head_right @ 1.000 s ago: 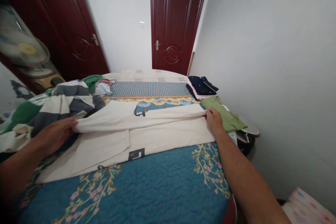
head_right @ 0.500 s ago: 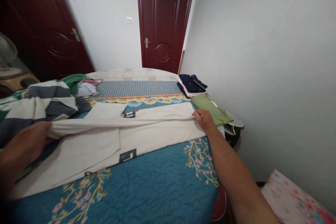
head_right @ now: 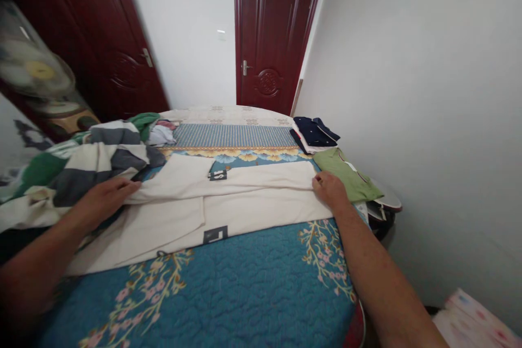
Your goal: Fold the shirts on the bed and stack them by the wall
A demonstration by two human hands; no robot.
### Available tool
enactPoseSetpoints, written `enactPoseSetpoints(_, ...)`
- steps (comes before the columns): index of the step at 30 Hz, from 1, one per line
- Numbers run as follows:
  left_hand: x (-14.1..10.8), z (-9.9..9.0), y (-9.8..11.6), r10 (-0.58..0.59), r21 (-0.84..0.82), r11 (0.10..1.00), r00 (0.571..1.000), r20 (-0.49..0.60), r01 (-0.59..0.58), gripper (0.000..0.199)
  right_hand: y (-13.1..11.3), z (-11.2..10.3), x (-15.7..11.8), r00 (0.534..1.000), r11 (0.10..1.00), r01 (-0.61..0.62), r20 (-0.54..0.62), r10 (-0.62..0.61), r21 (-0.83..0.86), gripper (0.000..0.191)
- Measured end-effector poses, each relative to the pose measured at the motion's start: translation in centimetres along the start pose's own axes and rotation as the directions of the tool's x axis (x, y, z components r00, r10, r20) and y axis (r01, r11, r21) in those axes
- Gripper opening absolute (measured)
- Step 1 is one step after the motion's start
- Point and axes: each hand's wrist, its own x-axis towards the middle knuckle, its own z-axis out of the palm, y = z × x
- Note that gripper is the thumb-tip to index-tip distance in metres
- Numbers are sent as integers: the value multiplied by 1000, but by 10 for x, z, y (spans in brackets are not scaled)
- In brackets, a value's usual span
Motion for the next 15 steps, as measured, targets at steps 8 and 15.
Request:
enactPoseSetpoints(8,-7,3,-3,39,35,999,998,-44,-37,35,0,2,3,999,997,-37,18,38,-74,28)
enactPoseSetpoints(15,-4,18,-18,0,98,995,998,-61,6,35,-20,-12,25,989,990,-136,44,138,-36,29)
